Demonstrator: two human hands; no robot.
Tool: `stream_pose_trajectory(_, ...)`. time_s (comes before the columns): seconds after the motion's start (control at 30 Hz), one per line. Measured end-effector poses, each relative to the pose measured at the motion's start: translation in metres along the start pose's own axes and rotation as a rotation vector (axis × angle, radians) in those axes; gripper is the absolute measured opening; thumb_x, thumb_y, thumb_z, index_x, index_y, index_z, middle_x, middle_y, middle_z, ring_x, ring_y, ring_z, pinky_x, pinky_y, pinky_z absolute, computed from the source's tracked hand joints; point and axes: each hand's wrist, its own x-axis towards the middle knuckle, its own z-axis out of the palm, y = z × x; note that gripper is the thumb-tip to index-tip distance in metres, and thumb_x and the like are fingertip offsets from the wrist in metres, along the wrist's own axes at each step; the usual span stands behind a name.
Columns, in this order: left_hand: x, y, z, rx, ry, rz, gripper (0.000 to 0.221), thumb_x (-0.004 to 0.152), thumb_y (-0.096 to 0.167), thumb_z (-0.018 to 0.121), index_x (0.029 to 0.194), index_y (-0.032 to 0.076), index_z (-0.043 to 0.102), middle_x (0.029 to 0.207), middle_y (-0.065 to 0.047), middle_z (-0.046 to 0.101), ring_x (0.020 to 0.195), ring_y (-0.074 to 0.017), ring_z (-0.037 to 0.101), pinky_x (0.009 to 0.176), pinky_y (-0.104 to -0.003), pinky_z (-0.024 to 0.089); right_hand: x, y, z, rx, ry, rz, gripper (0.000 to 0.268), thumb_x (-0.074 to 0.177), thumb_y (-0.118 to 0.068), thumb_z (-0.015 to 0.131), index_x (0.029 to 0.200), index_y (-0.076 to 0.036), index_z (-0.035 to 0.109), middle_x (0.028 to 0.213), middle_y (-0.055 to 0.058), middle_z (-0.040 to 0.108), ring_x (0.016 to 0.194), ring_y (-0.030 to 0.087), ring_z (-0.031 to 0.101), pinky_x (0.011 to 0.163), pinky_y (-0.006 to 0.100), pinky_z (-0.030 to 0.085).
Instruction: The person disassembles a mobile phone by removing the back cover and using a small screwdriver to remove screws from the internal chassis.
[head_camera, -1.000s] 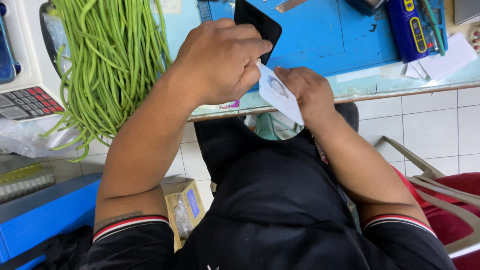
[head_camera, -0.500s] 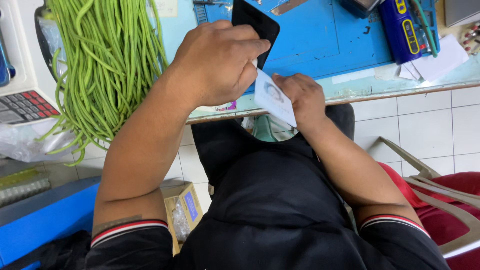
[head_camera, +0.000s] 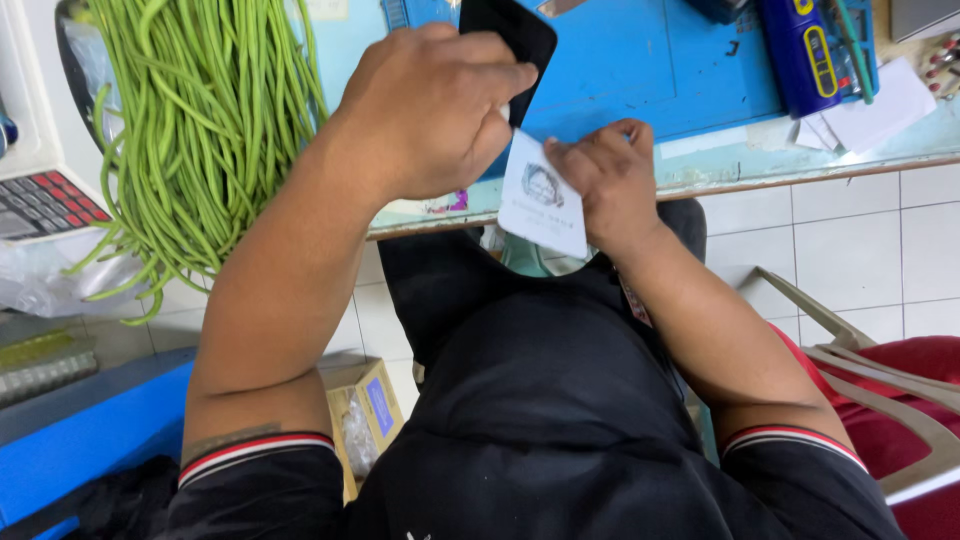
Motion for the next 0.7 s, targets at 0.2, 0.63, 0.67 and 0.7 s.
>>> stream_pose_trajectory(0.2,-0.011,0.010,-0.008,-0.044,0.030,-0.016,0.041,0.085,0.016,0.066,0.124,0.008,0.076,0.112,-0.003,0.072,0.087,-0.0286,0.061,0.080,-0.043,0.054,-0.002,-0.011,0.001,-0.008,0.009,-0.044,0.035,0.088,-0.028,0.077,0.118,-0.009,0.073,0.113,0.003,0.074,0.094,0.023,0.061,0.088,0.041,0.040)
stream_pose_trajectory(0.63,-0.023,0.017,-0.017,0.077,-0.205,-0.049,0.036,0.077,0.032,0.075,0.109,0.016,0.079,0.095,-0.005,0.075,0.085,-0.0302,0.067,0.064,-0.045,0.056,0.013,-0.012,0.007,0.046,-0.001,-0.033,0.038,0.084,-0.018,0.075,0.119,-0.005,0.072,0.111,0.006,0.070,0.093,0.026,0.061,0.086,0.041,0.045)
stream_pose_trajectory(0.67,-0.025,0.018,-0.016,0.068,-0.198,-0.055,0.036,0.077,0.031,0.075,0.109,0.016,0.079,0.095,-0.004,0.075,0.085,-0.0297,0.067,0.064,-0.045,0.056,0.014,-0.012,0.007,0.035,-0.001,-0.060,0.036,0.085,-0.016,0.074,0.119,-0.003,0.072,0.110,0.006,0.069,0.093,0.026,0.061,0.085,0.041,0.046)
stream_pose_trajectory(0.7,-0.025,0.018,-0.015,0.057,-0.194,-0.061,0.036,0.077,0.031,0.074,0.110,0.016,0.079,0.095,-0.004,0.075,0.085,-0.0292,0.067,0.065,-0.045,0.057,0.015,-0.013,0.007,0.024,-0.002,-0.083,0.035,0.085,-0.014,0.072,0.118,-0.001,0.071,0.109,0.007,0.069,0.093,0.026,0.062,0.085,0.041,0.047)
